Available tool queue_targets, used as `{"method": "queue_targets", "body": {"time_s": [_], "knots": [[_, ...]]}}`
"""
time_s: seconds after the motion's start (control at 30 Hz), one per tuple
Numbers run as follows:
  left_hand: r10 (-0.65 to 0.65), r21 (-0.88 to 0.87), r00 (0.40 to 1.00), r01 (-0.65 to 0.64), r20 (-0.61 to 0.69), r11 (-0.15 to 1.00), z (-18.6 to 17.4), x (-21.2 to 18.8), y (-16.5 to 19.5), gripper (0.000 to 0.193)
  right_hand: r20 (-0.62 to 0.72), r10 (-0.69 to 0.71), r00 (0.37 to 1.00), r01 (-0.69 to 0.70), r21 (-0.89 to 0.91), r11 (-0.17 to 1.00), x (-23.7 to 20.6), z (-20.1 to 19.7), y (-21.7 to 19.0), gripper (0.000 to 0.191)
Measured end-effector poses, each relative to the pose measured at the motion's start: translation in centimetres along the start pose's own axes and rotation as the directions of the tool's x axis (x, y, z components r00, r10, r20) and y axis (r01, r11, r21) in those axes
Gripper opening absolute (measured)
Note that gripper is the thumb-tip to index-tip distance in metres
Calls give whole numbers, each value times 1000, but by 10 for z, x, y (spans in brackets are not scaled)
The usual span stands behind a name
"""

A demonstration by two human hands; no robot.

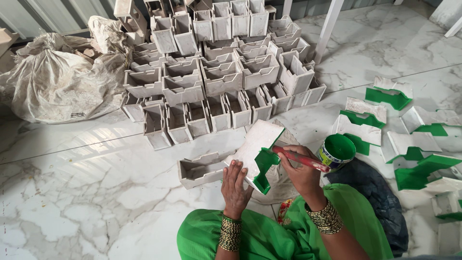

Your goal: The person sits on the floor and paints small white box-shaped pieces green using a paintbrush, dipping the brush into a green paint can and coating the inner and outer surfaces of each piece, then setting finished pieces aside with other painted pieces.

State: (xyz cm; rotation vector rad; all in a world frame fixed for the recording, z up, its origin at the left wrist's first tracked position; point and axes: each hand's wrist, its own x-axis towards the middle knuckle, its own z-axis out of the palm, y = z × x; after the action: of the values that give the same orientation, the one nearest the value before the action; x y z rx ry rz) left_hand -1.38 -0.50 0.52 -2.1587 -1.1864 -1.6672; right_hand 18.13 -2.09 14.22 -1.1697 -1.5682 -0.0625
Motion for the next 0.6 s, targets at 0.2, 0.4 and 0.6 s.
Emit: {"method": "queue_targets", "body": {"time_s": [0.2, 0.4, 0.6], "knots": [[-15, 26, 998, 13, 53, 1000, 2, -2, -3, 74, 51, 29, 998, -27, -56, 998, 1, -44, -8, 20], [-2, 18, 999, 1, 45, 1000, 6, -3, -2, 69, 21, 81, 997, -79, -58, 995, 2, -79, -23, 19], [9, 41, 998, -12, 64, 999, 2, -6, -2, 67, 58, 78, 995, -75, -45, 996, 9, -33, -14, 17]]}}
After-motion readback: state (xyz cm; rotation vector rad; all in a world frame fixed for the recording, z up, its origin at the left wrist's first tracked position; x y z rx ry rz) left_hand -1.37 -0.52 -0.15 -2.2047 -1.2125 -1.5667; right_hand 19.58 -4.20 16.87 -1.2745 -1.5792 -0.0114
